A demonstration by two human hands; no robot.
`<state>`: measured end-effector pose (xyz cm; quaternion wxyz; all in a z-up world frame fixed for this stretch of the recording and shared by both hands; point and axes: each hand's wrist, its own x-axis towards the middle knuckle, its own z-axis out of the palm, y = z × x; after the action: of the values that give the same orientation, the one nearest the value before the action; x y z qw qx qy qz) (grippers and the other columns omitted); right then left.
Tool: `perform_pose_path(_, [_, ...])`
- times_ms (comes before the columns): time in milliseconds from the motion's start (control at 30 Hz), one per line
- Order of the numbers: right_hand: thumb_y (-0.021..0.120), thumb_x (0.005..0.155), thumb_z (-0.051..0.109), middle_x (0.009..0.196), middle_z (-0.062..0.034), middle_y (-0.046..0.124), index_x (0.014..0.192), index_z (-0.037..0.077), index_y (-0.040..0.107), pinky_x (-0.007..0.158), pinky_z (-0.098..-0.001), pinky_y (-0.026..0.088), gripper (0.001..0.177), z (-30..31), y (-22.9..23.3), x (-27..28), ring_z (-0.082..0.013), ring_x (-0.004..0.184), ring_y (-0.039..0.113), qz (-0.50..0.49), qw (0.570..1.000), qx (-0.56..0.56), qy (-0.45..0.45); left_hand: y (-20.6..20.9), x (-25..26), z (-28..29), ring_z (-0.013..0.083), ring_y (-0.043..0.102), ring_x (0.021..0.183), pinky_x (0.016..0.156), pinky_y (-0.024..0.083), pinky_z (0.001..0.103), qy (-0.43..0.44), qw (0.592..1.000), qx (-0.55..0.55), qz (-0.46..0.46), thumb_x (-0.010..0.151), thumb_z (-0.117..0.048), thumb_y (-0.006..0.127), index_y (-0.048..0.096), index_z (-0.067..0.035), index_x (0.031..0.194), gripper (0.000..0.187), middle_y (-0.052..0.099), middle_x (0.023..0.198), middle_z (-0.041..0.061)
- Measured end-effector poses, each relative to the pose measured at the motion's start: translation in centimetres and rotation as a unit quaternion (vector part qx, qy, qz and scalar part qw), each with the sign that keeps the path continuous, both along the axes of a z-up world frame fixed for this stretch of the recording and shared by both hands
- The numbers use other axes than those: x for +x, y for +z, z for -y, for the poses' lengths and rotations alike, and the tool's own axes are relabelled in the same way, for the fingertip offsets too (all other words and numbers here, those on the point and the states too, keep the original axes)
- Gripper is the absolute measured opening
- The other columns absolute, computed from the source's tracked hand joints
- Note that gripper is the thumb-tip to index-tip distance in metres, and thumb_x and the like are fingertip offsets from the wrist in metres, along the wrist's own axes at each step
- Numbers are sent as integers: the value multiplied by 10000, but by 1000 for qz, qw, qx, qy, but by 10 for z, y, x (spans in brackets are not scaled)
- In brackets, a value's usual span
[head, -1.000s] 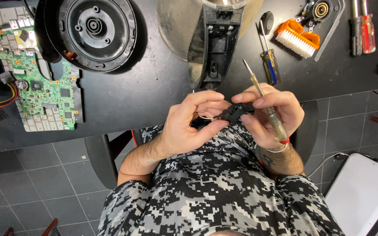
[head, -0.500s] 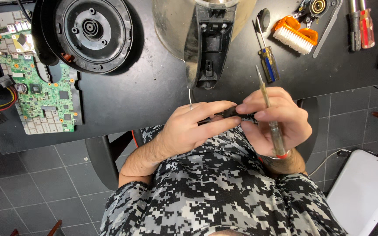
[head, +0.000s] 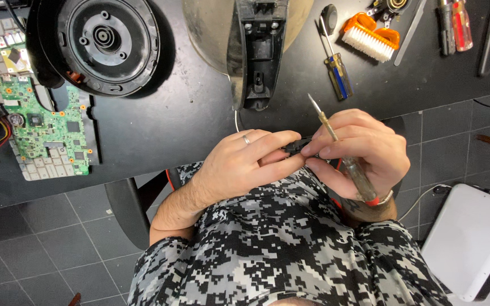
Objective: The person disassembles a small black plastic component attached to a metal kettle, removes a switch, and uses a screwdriver to pry and clean inside the switch housing. The person then reassembles the switch and holds it up for inspection.
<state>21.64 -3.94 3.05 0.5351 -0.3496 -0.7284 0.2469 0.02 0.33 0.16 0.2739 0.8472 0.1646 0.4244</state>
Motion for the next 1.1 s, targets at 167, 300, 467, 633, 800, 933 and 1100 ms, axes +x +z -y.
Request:
perform_pose_path(167, [815,797,-57,809,-131,742,868,9,669,712,-420,597,175,1,1,-2,-253,716,676,-15,1000,-7,7,2,-1,0,244,703,817,749,611,325,-6,1000,8,1,1051,-17,590,714,-136,1086,176,696,1058,126])
perform_pose_path(300, [807,804,-47,777,-120,726,850,19,672,716,-438,595,158,3,-1,-3,-263,699,665,-28,999,-27,13,-2,0,2,251,701,806,731,608,325,-8,1000,8,16,1049,-15,589,709,-134,1077,171,691,1047,130])
perform_pose_path(467, [806,801,-62,811,-129,738,891,20,687,750,-455,609,170,5,-3,0,-272,714,647,12,1000,-23,16,-18,-3,5,214,689,785,724,597,303,-17,1000,-5,11,1055,-37,587,715,-155,1085,176,695,1045,104])
perform_pose_path(633, [801,798,-68,806,-127,737,895,22,693,730,-437,608,170,8,-7,-1,-243,704,624,7,1000,-8,4,-14,-4,7,219,691,784,721,603,309,-15,1000,-20,15,1058,-35,581,711,-150,1119,183,692,1059,108])
perform_pose_path(800, [775,822,-70,767,-135,722,862,20,666,651,-397,590,147,11,-11,-1,-223,642,555,-16,1000,12,-16,-2,-8,5,238,711,815,764,615,338,-14,999,-46,8,1067,-29,560,706,-150,1158,210,701,1108,111])
perform_pose_path(933, [736,877,-22,738,-141,668,891,22,563,666,-379,535,179,12,-13,-3,-245,613,574,-29,995,24,-95,-9,-20,5,247,724,930,819,606,359,-49,995,-80,-24,1099,-25,502,646,-158,1301,282,661,1246,105])
perform_pose_path(1100, [702,941,38,733,-129,650,919,16,548,730,-361,471,157,6,-36,1,-228,627,656,-20,986,12,-163,-11,-26,10,263,753,1060,898,630,366,-72,985,-156,17,1094,-72,592,612,-85,1315,223,697,1258,106])
